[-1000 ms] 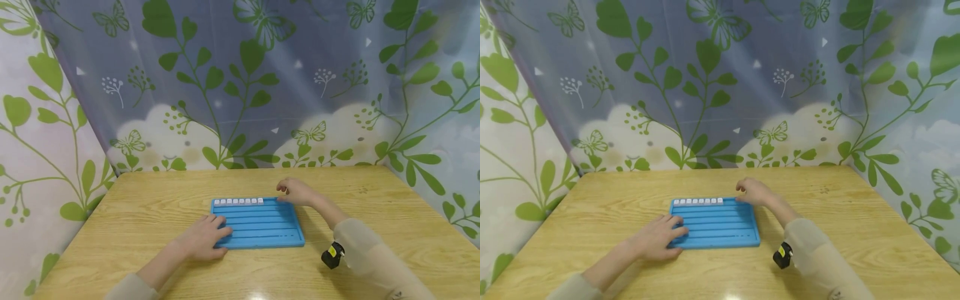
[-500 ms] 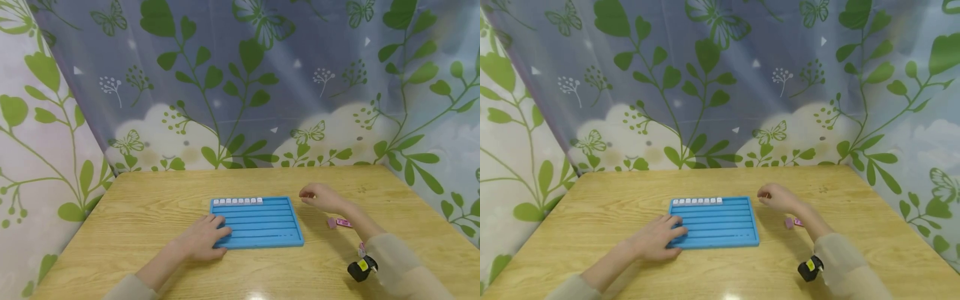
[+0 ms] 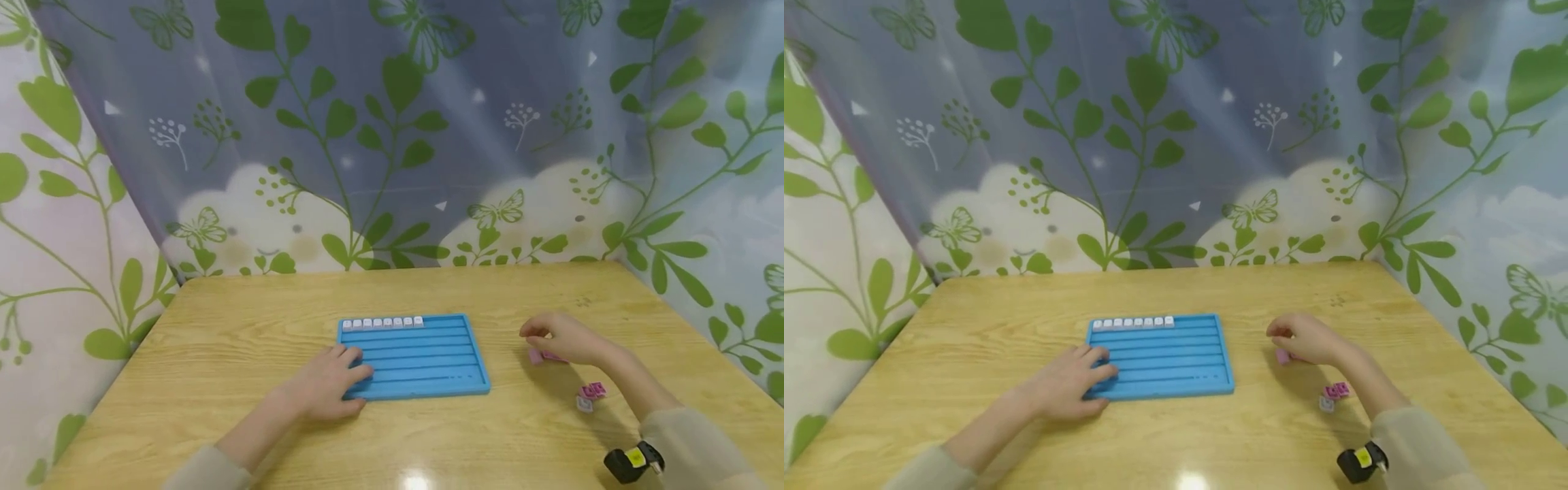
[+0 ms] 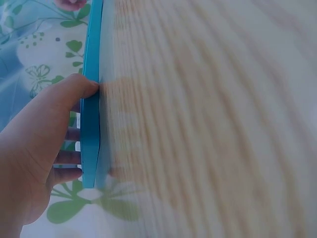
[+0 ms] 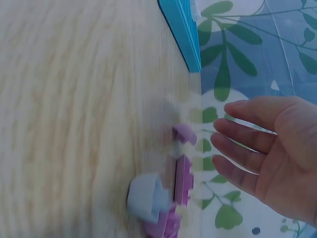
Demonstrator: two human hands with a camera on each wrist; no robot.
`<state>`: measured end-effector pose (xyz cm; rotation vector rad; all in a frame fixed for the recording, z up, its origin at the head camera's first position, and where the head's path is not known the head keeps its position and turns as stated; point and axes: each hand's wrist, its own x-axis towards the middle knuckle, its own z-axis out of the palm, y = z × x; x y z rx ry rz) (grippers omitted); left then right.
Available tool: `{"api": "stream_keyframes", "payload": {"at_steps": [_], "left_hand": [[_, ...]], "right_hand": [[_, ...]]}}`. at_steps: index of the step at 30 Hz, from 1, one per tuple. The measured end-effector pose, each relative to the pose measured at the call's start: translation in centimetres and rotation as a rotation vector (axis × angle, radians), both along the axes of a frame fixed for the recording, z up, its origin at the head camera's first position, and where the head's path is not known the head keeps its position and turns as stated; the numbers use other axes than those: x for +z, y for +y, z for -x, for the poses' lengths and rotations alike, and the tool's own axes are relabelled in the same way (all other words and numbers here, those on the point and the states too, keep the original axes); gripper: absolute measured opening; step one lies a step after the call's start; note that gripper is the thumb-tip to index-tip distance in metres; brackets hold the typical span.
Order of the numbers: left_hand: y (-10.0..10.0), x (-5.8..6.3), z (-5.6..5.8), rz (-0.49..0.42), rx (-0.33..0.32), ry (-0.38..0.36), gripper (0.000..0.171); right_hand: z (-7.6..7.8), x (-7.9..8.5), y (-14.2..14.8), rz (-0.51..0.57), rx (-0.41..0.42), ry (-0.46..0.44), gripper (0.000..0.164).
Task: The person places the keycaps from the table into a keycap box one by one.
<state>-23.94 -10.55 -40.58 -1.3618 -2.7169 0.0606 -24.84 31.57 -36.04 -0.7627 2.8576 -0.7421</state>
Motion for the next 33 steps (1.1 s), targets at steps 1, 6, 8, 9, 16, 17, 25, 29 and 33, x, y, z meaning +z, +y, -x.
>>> {"api": "stream_keyframes", "payload": {"at_steps": [1, 6, 8, 9, 16, 17, 25, 29, 33], "left_hand": [[0.0, 0.0, 0.0, 0.001, -0.001, 0.002, 0.046], [0.1, -0.1, -0.1, 0.003, -0.002, 0.003, 0.046], [0.1, -0.1, -0.1, -0.002, -0.004, 0.001, 0.046], [0.1, -0.1, -0.1, -0.006, -0.003, -0.001, 0.045], [0.0, 0.0, 0.0, -0.009, 0.0, 0.002, 0.045], [0.0, 0.0, 0.0, -0.009, 0.0, 0.003, 0.045], [0.1, 0.0, 0.0, -0.004, -0.004, 0.009, 0.044], [0.1, -0.1, 0.0, -0.013, 0.0, -0.001, 0.044], [0.0, -0.1, 0.0, -0.018, 0.003, -0.006, 0.045]], "right_hand": [[-0.1, -0.1, 0.3, 0.0, -0.004, -0.003, 0.022], [-1.0, -0.6, 1.8, -0.025, -0.005, 0.006, 0.012], [-1.4, -0.7, 2.2, -0.028, 0.0, 0.008, 0.007], [-1.6, -0.7, 2.4, -0.032, 0.004, 0.014, 0.006], [-2.6, -0.7, 3.5, -0.07, -0.019, 0.024, 0.006], [-2.7, -0.7, 3.6, -0.07, -0.021, 0.024, 0.006], [-3.2, -1.1, 3.5, -0.116, -0.073, 0.04, 0.011], [-3.0, -1.2, 3.4, -0.146, -0.126, 0.053, 0.013], [-2.7, -1.2, 3.2, -0.164, -0.155, 0.06, 0.017]]}}
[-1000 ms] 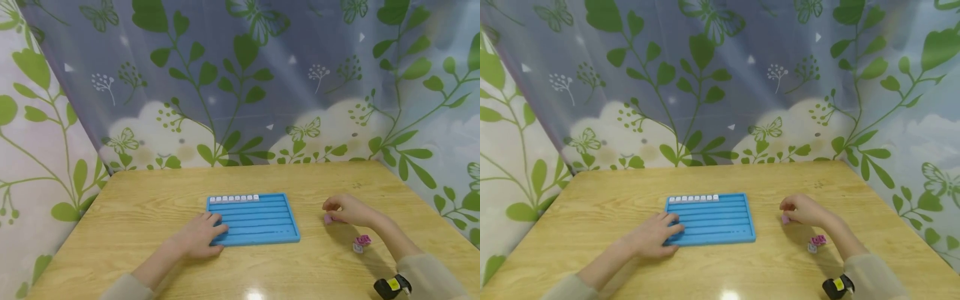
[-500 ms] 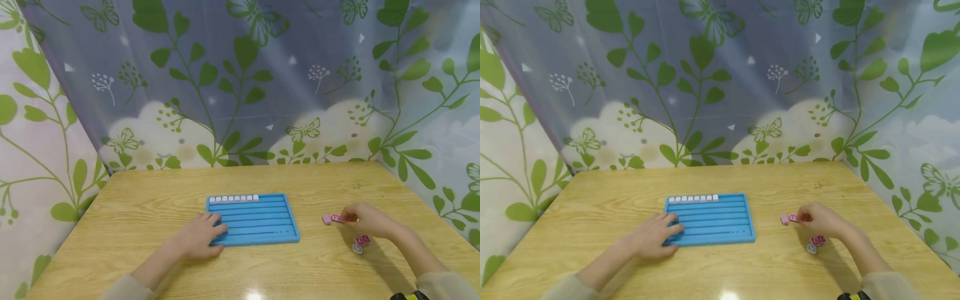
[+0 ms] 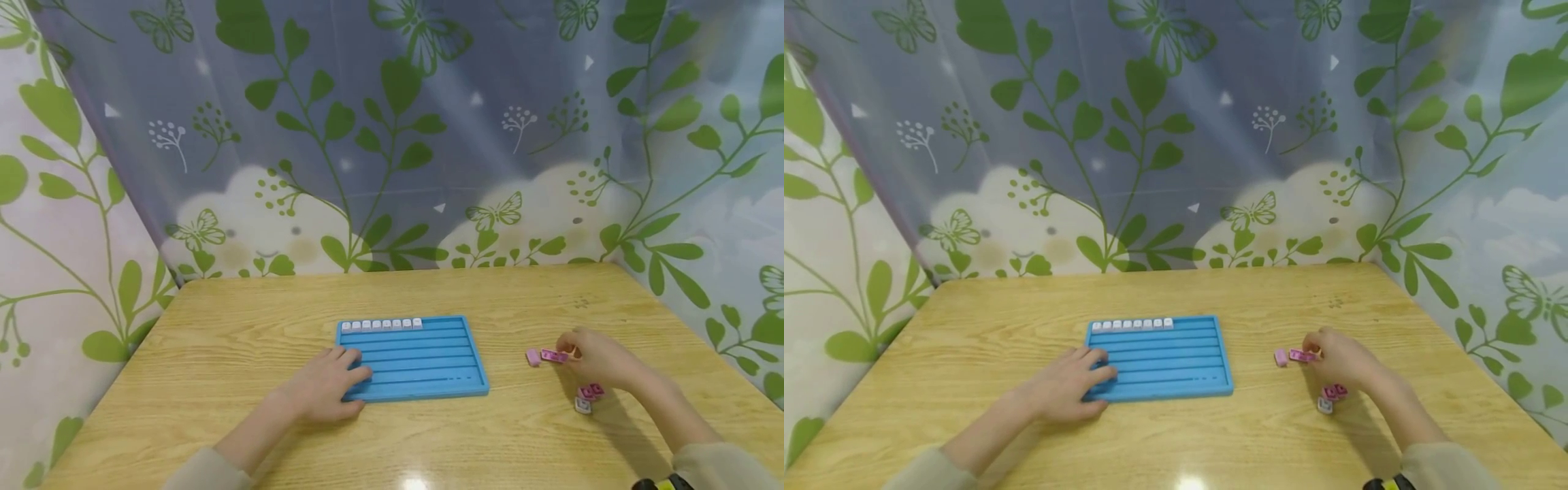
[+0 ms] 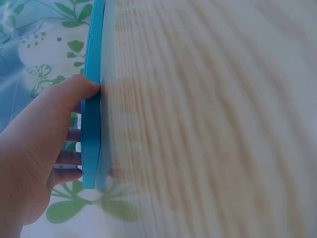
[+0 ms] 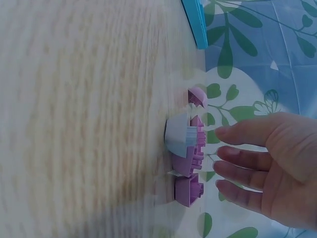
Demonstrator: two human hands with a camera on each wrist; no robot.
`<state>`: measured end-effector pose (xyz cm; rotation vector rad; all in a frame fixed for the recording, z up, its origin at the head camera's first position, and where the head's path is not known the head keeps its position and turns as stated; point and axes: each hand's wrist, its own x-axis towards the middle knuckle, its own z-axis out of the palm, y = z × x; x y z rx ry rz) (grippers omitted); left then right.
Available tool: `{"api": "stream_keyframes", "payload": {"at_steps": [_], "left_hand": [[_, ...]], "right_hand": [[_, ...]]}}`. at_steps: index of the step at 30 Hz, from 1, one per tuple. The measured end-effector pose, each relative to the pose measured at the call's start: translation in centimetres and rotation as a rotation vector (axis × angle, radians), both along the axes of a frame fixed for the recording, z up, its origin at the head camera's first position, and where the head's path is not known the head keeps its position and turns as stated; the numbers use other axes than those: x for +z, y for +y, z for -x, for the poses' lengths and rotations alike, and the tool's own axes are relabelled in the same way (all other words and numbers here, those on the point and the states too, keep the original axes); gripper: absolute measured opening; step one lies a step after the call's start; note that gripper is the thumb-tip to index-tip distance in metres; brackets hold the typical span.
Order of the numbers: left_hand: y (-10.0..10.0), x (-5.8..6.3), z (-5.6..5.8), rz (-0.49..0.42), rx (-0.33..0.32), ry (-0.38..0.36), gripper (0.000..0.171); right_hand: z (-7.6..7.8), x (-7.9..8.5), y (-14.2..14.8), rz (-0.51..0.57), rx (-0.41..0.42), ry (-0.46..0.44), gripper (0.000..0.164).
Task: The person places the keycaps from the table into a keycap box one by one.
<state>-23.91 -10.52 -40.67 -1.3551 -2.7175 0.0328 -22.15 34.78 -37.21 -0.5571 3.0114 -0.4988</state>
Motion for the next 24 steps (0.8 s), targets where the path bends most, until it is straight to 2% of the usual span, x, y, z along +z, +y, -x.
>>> {"api": "stream_keyframes", "payload": {"at_steps": [10, 16, 24], "left_hand": [[0.0, -0.2, 0.1, 0.008, 0.0, 0.007, 0.045], [0.0, -0.3, 0.2, 0.009, 0.001, 0.012, 0.046], [0.0, -0.1, 0.1, 0.018, 0.006, 0.006, 0.046]], "right_hand": [[0.9, -0.9, -0.2, -0.027, -0.014, 0.03, 0.032], [1.2, -1.5, -0.1, -0.035, -0.018, 0.071, 0.027], [1.4, -1.6, -0.4, -0.058, -0.01, 0.078, 0.021]]}}
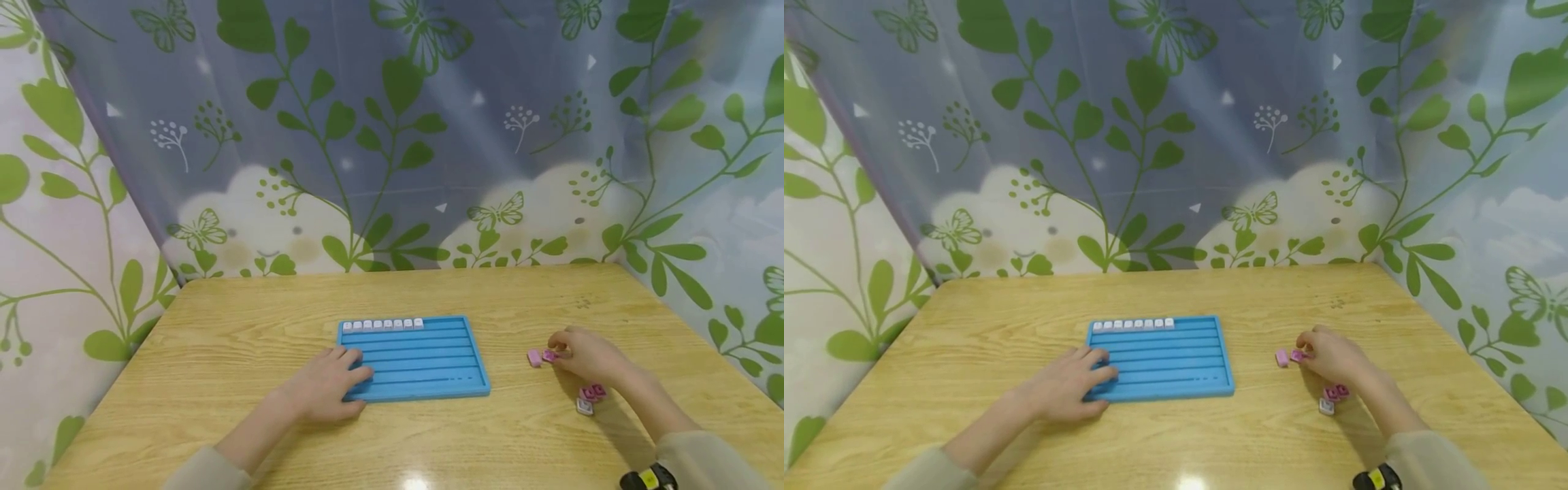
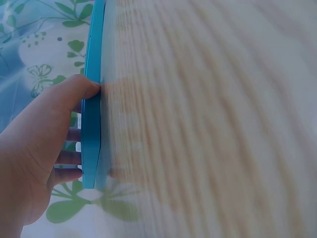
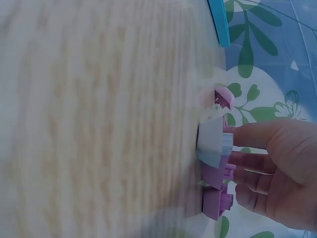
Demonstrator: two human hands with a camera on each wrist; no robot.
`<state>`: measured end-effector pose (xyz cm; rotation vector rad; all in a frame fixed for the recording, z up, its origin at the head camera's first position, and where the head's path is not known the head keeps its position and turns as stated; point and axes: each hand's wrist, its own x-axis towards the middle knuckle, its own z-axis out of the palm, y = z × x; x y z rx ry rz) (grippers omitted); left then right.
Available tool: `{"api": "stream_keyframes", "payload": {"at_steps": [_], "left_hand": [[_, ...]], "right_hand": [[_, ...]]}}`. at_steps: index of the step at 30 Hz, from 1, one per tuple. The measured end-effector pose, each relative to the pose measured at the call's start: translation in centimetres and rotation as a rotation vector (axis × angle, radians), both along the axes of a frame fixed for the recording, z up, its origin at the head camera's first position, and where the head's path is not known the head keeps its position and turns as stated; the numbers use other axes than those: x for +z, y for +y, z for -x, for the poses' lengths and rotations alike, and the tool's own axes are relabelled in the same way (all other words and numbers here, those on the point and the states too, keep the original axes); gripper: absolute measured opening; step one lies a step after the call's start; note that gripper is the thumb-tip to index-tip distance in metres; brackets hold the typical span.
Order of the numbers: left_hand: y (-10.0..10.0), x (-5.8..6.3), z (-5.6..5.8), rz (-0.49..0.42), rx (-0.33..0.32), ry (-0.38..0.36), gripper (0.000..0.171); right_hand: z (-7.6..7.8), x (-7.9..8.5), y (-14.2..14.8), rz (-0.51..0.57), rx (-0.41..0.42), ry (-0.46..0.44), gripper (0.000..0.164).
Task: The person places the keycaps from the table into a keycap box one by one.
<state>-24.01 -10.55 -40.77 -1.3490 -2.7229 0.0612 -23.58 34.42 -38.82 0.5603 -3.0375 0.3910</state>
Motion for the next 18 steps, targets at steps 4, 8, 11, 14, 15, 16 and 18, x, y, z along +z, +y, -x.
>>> {"api": "stream_keyframes", "payload": {"at_steps": [4, 8, 11, 14, 15, 16, 18], "left_hand": [[-0.01, 0.05, -0.04, -0.002, 0.006, -0.007, 0.046], [-0.01, 0.19, -0.04, -0.009, 0.002, -0.007, 0.045], [-0.02, 0.28, -0.05, -0.011, -0.002, -0.007, 0.045], [-0.06, 0.26, -0.06, -0.01, -0.002, -0.014, 0.046], [-0.08, 0.24, -0.07, -0.009, -0.002, -0.017, 0.046], [-0.11, 0.21, -0.07, -0.008, -0.002, -0.019, 0.047], [-0.18, 0.15, -0.06, -0.008, -0.001, -0.024, 0.047]], "right_hand": [[0.24, -0.1, -0.19, -0.014, 0.012, 0.005, 0.019], [0.35, -0.11, -0.44, -0.024, 0.008, 0.007, 0.018], [0.36, -0.09, -0.55, -0.022, 0.013, 0.002, 0.018], [0.38, -0.1, -0.55, -0.006, 0.031, -0.02, 0.018], [0.4, -0.11, -0.52, 0.001, 0.039, -0.029, 0.018], [0.41, -0.13, -0.49, 0.009, 0.045, -0.039, 0.018], [0.44, -0.15, -0.4, 0.024, 0.052, -0.064, 0.019]]}}
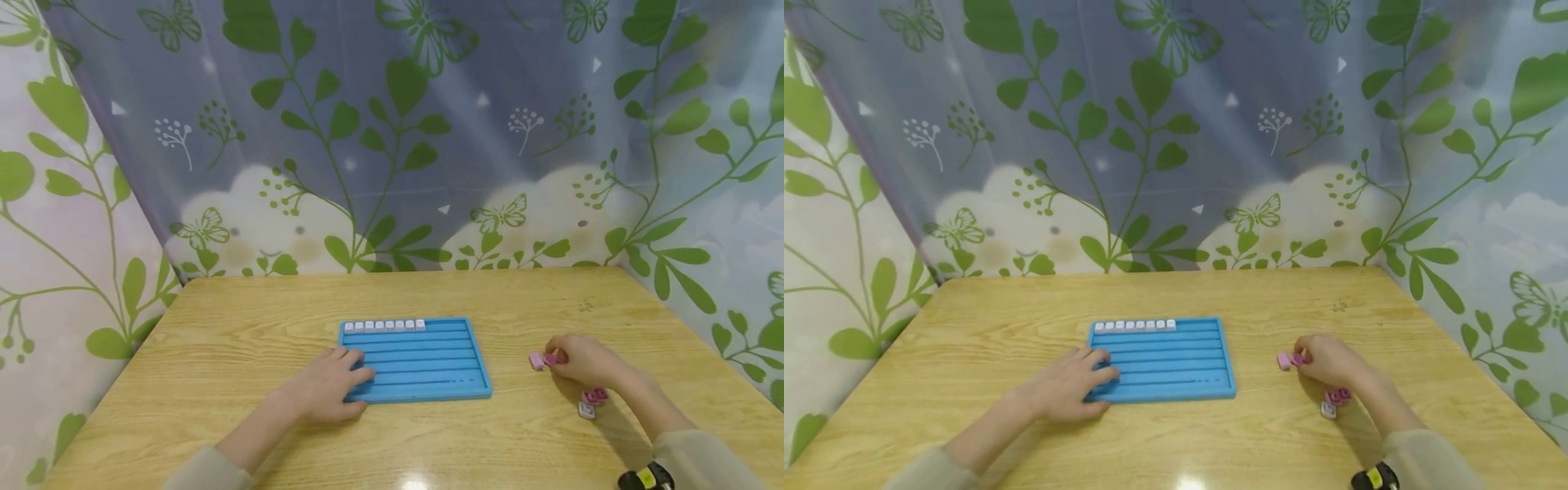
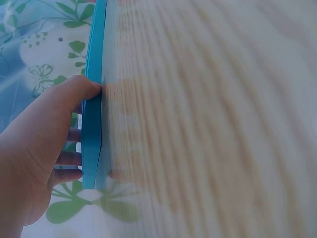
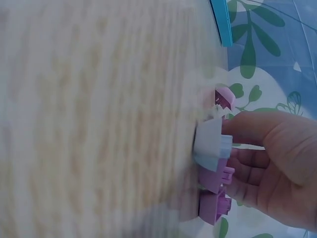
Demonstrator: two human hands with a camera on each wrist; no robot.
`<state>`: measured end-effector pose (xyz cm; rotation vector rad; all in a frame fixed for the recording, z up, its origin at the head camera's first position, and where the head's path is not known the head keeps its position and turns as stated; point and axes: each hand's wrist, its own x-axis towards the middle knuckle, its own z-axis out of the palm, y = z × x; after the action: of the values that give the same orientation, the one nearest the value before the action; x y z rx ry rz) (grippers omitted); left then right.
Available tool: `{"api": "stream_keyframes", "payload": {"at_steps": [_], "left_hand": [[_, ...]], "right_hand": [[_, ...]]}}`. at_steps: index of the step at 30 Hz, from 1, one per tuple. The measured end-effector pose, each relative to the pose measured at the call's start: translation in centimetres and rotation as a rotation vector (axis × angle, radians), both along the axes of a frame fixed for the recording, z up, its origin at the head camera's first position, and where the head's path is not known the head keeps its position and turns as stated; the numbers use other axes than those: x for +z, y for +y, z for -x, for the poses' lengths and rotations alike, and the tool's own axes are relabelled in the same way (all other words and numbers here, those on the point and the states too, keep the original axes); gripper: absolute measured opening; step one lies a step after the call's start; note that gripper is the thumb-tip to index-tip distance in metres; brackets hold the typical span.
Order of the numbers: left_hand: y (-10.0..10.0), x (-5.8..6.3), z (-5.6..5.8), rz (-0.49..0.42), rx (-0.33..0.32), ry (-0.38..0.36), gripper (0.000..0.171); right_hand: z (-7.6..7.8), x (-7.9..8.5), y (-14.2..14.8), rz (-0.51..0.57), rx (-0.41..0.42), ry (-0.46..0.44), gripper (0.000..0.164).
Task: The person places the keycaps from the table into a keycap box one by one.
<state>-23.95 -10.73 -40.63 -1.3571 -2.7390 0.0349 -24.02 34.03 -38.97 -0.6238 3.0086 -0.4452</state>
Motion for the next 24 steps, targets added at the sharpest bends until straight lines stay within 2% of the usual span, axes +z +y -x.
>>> {"api": "stream_keyframes", "payload": {"at_steps": [12, 17, 24], "left_hand": [[0.1, -0.1, 0.1, -0.001, -0.003, 0.0, 0.047], [0.1, -0.1, 0.1, 0.0, -0.001, 0.0, 0.047], [0.1, 0.0, 0.0, -0.004, -0.007, 0.011, 0.045]], "right_hand": [[-0.3, 0.4, 0.4, 0.035, -0.042, -0.072, 0.022], [-0.1, 0.7, 0.3, 0.039, -0.04, -0.035, 0.022], [0.4, 1.2, -0.2, 0.038, -0.03, 0.063, 0.018]]}}
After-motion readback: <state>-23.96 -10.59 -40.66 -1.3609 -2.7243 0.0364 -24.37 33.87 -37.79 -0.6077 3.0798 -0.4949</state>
